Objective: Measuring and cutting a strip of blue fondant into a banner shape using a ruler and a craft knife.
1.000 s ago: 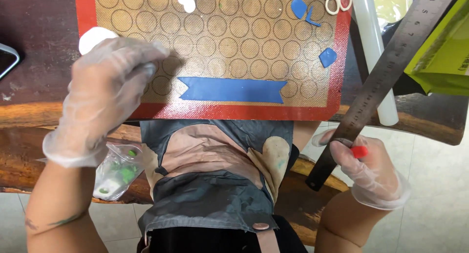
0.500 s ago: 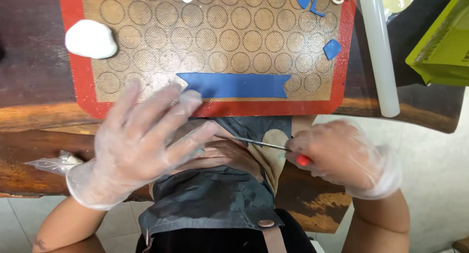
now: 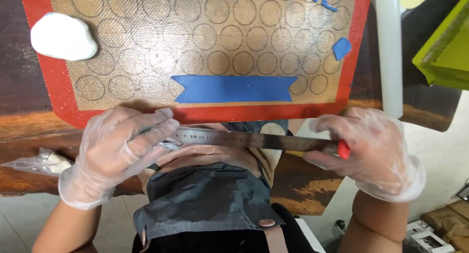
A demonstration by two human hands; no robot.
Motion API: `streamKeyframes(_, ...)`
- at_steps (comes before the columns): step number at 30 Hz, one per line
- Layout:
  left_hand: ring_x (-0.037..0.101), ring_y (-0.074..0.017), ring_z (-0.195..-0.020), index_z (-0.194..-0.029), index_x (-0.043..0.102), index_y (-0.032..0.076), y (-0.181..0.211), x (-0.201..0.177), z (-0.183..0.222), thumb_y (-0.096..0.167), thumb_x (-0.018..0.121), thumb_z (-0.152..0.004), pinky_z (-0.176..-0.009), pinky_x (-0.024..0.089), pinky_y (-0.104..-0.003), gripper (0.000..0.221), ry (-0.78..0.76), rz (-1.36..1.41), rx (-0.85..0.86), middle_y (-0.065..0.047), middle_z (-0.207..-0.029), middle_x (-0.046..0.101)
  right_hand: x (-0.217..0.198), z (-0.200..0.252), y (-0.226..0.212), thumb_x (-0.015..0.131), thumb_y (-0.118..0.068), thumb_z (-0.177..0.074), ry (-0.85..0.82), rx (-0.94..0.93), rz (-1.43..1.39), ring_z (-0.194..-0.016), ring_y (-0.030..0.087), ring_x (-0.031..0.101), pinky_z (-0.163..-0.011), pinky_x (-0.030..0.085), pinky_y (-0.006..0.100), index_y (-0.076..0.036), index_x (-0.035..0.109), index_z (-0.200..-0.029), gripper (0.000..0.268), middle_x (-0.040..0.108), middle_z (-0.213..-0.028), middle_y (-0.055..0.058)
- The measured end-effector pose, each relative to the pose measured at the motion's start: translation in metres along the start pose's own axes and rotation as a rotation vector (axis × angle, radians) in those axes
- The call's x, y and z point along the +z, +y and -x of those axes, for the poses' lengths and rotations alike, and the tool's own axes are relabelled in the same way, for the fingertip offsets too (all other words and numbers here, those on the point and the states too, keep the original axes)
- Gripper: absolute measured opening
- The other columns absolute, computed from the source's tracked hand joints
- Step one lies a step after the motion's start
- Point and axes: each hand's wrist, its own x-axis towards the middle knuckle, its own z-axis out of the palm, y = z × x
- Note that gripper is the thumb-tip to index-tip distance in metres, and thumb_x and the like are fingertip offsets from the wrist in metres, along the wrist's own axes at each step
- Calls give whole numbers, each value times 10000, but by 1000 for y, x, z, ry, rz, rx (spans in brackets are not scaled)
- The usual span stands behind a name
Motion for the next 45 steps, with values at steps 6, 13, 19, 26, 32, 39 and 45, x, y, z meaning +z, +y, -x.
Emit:
streamKeyframes(6, 654, -225, -938, -1116, 777, 53, -14, 0, -1, 129, 874, -771, -877, 549, -388, 366, 7, 135, -83, -116, -1115, 744, 14, 7, 1, 996, -214, -509, 142, 230, -215, -582, 169, 440, -578, 375, 318, -89, 711, -913, 510, 488, -643, 0)
streamKeyframes(13, 607, -297, -1017, -1112, 792, 66, -17, 0, 1, 116, 897, -751, -940, 507, -438, 379, 4, 107, -167, -107, -1091, 701, 37, 10, 15, 944, -139, -624, 130, 191, -188, -809, 214, 560, -812, 459, 354, -60, 711, -1036, 480, 669, -839, 30)
streamKeyframes(19, 593, -285, -1023, -1080, 807, 49, -14, -4, -7, 103, 877, -788, -933, 466, -424, 305, 2, 79, -215, -107, -1118, 716, 48, 1, 6, 970, -212, -663, 168, 230, -48, -808, 210, 599, -712, 493, 331, -32, 802, -1171, 565, 636, -933, 80)
streamKeyframes(26, 592, -269, -1003, -1087, 759, -31, -12, -5, -9, 113, 879, -784, -917, 440, -392, 356, -39, 106, -337, -123, -1116, 724, 78, 10, 16, 947, 53, -700, 325, 227, -131, -847, 277, 631, -726, 527, 373, 52, 781, -1155, 485, 627, -1086, 178)
streamKeyframes(32, 599, -279, -1007, -1034, 802, 24, -14, -2, -7, 138, 906, -787, -920, 460, -416, 291, -38, 37, -268, -96, -1090, 737, 81, 9, 17, 968, 67, -725, 367, 184, -138, -848, 279, 641, -729, 533, 382, 49, 772, -1116, 438, 629, -1081, 165)
streamKeyframes(39, 613, -277, -1000, -1038, 815, 43, -18, -2, -4, 109, 887, -783, -921, 450, -423, 273, -50, 9, -229, -81, -1119, 741, 79, 10, 10, 968, 55, -716, 343, 225, -116, -912, 294, 650, -796, 542, 396, 52, 770, -1129, 458, 633, -1113, 163)
streamKeyframes(45, 604, -280, -1017, -1039, 807, 21, -16, -1, -5, 141, 907, -774, -943, 457, -413, 307, -40, 45, -266, -89, -1103, 734, 82, 12, 13, 986, 58, -723, 368, 194, -150, -904, 289, 651, -783, 554, 383, 59, 747, -1139, 479, 627, -1105, 169)
